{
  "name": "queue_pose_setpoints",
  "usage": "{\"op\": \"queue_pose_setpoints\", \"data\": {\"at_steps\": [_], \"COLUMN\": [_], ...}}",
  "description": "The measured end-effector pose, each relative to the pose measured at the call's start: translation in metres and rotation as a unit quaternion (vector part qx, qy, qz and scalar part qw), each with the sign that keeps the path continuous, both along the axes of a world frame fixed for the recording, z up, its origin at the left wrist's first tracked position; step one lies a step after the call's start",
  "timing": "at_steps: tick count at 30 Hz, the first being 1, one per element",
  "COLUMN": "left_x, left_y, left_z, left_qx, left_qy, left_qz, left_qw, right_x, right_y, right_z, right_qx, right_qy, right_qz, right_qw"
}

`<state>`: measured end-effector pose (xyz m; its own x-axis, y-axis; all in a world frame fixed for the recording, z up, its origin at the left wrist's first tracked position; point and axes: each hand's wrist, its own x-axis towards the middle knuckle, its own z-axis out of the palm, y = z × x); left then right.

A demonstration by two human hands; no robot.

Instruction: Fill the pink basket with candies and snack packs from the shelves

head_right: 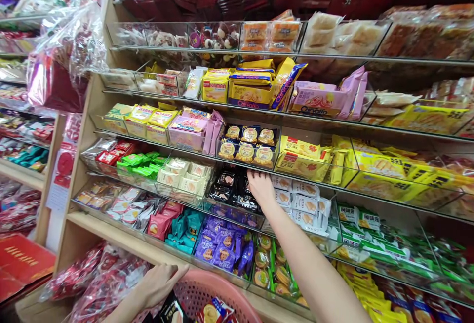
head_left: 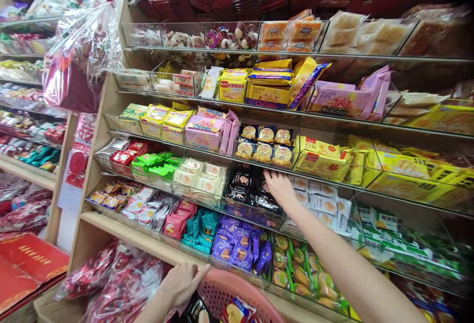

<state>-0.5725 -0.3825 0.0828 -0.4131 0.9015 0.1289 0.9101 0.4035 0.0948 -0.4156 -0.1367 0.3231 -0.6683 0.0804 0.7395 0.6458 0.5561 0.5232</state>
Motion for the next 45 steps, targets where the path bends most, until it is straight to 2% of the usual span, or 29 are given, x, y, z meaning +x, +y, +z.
{"op": "queue_pose_setpoints", "data": {"at_steps": [13, 19, 23, 27, 32, 45], "left_x": [0.007, 0.01, 0.012, 0.011, 0.008, 0.007], "left_y": [0.001, -0.002, -0.003, -0.001, 0.001, 0.001], "left_z": [0.006, 0.009, 0.012, 0.011, 0.006, 0.008], "left_qx": [0.034, 0.035, 0.042, 0.05, 0.052, 0.048], "left_qy": [-0.015, -0.002, -0.027, -0.039, -0.036, -0.039], "left_qz": [0.055, 0.048, 0.068, 0.063, 0.057, 0.056], "left_qw": [0.998, 0.998, 0.996, 0.996, 0.996, 0.997], "right_x": [-0.004, 0.001, 0.007, 0.014, 0.015, 0.012], "right_y": [0.005, 0.003, 0.001, 0.001, 0.001, 0.007], "right_z": [0.007, 0.002, -0.001, -0.001, 0.0, -0.01], "right_qx": [0.024, 0.038, 0.049, 0.057, 0.031, 0.006], "right_qy": [-0.021, -0.011, -0.012, -0.03, -0.021, 0.028], "right_qz": [-0.01, 0.001, 0.019, 0.03, 0.033, 0.041], "right_qw": [0.999, 0.999, 0.999, 0.997, 0.999, 0.999]}}
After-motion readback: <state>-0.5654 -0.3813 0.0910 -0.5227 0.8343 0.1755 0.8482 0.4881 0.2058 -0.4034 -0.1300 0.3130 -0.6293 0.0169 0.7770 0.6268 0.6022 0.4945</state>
